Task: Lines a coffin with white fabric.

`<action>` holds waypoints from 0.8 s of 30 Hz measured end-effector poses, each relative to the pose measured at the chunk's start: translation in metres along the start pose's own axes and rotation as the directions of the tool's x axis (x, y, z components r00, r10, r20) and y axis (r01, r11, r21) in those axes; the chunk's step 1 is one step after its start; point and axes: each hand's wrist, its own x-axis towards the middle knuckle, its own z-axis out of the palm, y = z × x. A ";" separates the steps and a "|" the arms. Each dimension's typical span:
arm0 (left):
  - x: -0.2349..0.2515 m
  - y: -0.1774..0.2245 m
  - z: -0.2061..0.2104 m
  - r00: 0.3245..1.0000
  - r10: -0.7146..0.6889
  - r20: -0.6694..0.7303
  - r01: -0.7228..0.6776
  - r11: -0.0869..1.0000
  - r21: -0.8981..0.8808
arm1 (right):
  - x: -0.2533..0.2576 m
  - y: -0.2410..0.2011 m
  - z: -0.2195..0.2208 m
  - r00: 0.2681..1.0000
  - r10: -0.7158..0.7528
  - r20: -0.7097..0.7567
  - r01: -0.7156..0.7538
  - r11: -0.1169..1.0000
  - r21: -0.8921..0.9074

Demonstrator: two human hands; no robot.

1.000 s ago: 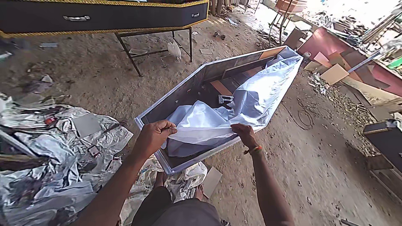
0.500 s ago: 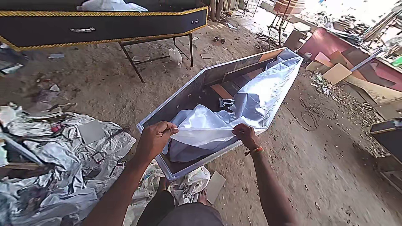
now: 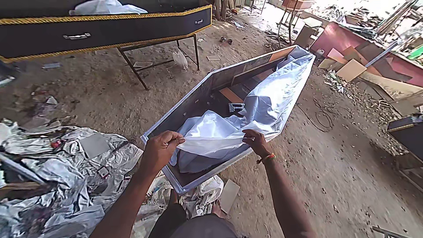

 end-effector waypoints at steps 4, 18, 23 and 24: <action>-0.003 -0.004 0.001 0.999 -0.026 0.021 0.026 1.000 -0.008 | 0.000 0.001 -0.001 1.000 -0.010 0.018 0.010 1.000 -0.011; -0.027 -0.015 -0.003 0.955 -0.044 0.295 0.041 0.999 0.018 | -0.019 0.014 0.010 0.992 -0.118 0.053 0.125 0.977 -0.170; -0.079 -0.036 0.019 0.977 0.000 0.214 -0.015 0.998 0.065 | -0.036 0.034 0.027 0.974 -0.228 0.011 0.225 0.952 -0.209; -0.089 -0.041 0.024 0.981 0.021 0.194 -0.036 0.997 0.074 | -0.038 0.039 0.030 0.969 -0.247 0.012 0.243 0.942 -0.233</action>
